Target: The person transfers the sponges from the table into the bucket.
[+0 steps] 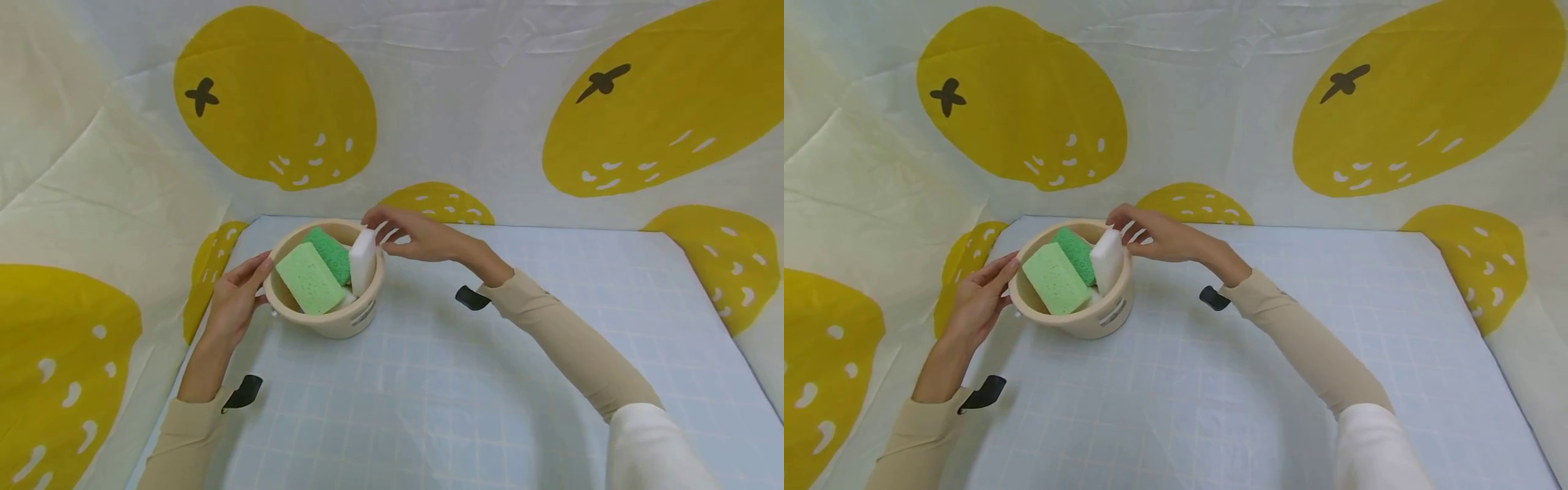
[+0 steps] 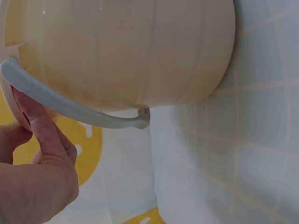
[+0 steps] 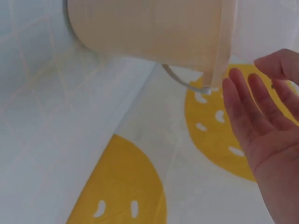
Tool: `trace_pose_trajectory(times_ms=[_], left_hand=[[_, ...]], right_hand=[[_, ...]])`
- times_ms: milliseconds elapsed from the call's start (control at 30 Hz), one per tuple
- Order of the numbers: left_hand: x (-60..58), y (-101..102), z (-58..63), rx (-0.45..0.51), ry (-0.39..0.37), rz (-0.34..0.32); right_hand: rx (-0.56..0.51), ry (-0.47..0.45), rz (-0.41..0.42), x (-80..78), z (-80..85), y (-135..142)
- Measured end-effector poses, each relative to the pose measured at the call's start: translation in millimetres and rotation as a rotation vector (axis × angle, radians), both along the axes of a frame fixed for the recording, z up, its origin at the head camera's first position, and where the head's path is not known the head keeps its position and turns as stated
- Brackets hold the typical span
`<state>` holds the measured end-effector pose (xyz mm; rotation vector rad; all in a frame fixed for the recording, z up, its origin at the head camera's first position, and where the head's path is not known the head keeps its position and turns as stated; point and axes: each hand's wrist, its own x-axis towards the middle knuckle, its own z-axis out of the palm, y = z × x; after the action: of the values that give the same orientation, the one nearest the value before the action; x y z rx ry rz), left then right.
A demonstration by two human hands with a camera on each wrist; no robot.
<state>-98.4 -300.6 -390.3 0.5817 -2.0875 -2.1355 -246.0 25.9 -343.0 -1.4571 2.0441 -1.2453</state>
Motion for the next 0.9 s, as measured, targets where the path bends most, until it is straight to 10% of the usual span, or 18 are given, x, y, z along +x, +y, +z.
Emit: trace_pose_trajectory(times_ms=[467,900], left_hand=[[1.5,-3.0,1.0,0.035,0.016,-0.022],[0.2,-1.8,6.5,-0.123,-0.029,-0.012]], right_hand=[[-0.051,0.076,-0.159,0.1,-12.5,49.1],[-0.082,0.119,-0.296,3.8,-25.2,95.2]])
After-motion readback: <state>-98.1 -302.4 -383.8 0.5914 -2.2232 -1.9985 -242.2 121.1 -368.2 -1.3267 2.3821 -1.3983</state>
